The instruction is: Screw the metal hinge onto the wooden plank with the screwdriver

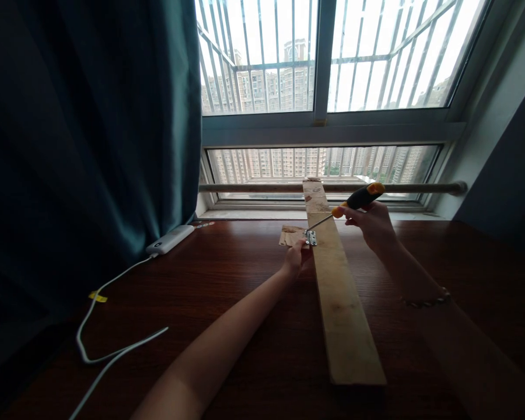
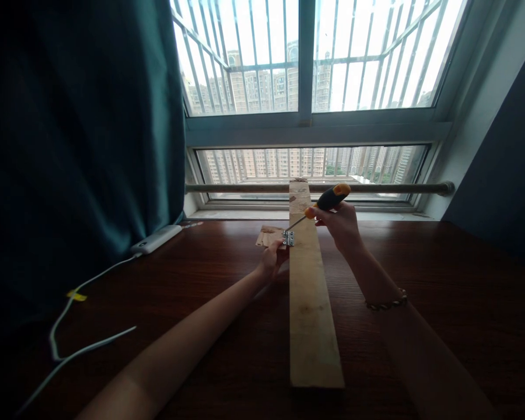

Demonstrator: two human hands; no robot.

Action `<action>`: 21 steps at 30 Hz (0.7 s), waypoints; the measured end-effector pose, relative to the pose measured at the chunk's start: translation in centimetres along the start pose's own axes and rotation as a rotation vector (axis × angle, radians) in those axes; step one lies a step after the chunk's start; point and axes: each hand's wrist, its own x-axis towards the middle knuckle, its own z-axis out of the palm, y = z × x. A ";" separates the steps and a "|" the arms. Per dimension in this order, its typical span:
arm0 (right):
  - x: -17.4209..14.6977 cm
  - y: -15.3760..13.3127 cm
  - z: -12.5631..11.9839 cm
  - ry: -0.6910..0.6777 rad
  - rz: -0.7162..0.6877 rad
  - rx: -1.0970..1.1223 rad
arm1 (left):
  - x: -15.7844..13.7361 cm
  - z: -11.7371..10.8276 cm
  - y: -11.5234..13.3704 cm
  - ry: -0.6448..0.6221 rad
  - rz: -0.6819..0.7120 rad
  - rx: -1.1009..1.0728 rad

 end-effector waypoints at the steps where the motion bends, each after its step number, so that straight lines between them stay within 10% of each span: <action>1: 0.0 0.0 0.0 -0.006 -0.001 0.009 | 0.0 0.0 0.0 0.001 0.000 0.001; 21: 0.4 0.8 0.0 0.040 0.044 0.051 | 0.2 -0.2 -0.2 0.017 -0.022 0.009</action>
